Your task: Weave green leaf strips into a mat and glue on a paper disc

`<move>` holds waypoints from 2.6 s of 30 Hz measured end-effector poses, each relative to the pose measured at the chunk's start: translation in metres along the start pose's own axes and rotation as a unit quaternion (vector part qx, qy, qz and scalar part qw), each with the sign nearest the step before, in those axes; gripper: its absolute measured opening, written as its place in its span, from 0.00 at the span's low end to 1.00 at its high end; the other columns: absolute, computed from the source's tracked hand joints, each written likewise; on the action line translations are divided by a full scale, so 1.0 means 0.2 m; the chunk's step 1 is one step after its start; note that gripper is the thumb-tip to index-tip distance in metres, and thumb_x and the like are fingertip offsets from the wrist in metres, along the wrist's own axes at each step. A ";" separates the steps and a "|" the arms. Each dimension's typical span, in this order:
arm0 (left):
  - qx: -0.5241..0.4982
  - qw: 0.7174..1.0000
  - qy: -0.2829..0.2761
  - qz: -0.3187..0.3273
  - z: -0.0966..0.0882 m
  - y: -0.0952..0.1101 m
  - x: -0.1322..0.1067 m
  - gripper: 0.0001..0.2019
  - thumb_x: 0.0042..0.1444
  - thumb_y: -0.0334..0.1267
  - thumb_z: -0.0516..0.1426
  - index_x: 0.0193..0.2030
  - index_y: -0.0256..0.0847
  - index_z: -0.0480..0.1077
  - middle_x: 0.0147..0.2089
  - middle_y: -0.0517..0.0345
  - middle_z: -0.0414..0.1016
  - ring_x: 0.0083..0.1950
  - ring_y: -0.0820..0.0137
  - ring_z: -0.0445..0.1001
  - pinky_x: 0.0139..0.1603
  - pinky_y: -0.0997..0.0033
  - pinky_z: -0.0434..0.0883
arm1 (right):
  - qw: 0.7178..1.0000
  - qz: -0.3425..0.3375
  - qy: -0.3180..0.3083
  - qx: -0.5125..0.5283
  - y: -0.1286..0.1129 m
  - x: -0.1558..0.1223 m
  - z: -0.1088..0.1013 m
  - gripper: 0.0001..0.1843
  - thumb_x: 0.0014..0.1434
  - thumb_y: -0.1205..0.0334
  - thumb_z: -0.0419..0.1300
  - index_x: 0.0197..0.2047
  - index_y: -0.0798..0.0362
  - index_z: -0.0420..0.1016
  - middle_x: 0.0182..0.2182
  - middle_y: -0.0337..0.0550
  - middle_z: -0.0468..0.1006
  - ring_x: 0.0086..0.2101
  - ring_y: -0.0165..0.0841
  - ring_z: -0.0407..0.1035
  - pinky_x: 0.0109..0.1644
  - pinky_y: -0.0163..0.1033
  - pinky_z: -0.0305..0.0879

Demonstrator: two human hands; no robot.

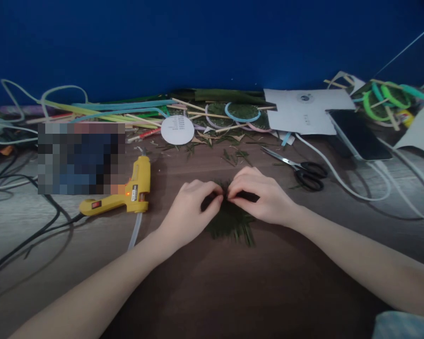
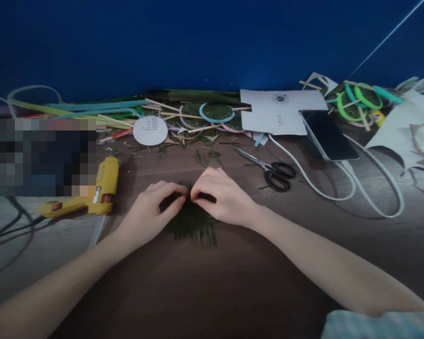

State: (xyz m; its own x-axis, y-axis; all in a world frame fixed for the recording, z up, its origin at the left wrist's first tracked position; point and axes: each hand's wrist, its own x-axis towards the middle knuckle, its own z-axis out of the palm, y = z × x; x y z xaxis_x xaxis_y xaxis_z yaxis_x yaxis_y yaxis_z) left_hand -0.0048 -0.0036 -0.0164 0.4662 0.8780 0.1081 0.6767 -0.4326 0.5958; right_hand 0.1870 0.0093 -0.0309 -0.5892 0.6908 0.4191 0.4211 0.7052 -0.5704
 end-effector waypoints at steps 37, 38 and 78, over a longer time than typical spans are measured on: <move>0.128 0.986 0.036 0.103 0.05 -0.04 -0.04 0.11 0.56 0.27 0.48 0.42 0.40 0.67 0.36 0.56 0.75 0.39 0.67 0.70 0.38 0.67 0.64 | 0.976 0.207 -0.008 -0.072 -0.01 0.00 0.00 0.05 0.50 0.68 0.55 0.31 0.51 0.61 0.20 0.32 0.63 0.22 0.25 0.57 0.27 0.31 0.51; 0.135 0.984 0.038 0.112 0.05 -0.04 -0.04 0.11 0.56 0.27 0.48 0.42 0.40 0.67 0.36 0.56 0.75 0.39 0.66 0.70 0.38 0.67 0.64 | 0.976 0.209 -0.007 -0.061 -0.01 0.00 0.00 0.06 0.49 0.69 0.54 0.32 0.51 0.61 0.20 0.32 0.64 0.22 0.25 0.57 0.28 0.31 0.51; 0.085 0.993 0.028 0.080 0.04 -0.03 -0.01 0.09 0.60 0.34 0.49 0.41 0.41 0.70 0.33 0.59 0.74 0.37 0.69 0.69 0.40 0.69 0.63 | 0.983 0.141 0.039 -0.109 -0.01 0.01 -0.02 0.08 0.52 0.70 0.52 0.37 0.52 0.66 0.36 0.46 0.69 0.40 0.39 0.60 0.42 0.45 0.57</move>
State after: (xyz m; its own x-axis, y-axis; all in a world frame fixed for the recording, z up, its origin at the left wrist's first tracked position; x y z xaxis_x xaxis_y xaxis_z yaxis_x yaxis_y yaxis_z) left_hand -0.0056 -0.0048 -0.0261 0.5470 0.8029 0.2370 0.6848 -0.5920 0.4250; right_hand 0.1868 0.0092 -0.0264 -0.3758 0.8683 0.3239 0.7029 0.4948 -0.5110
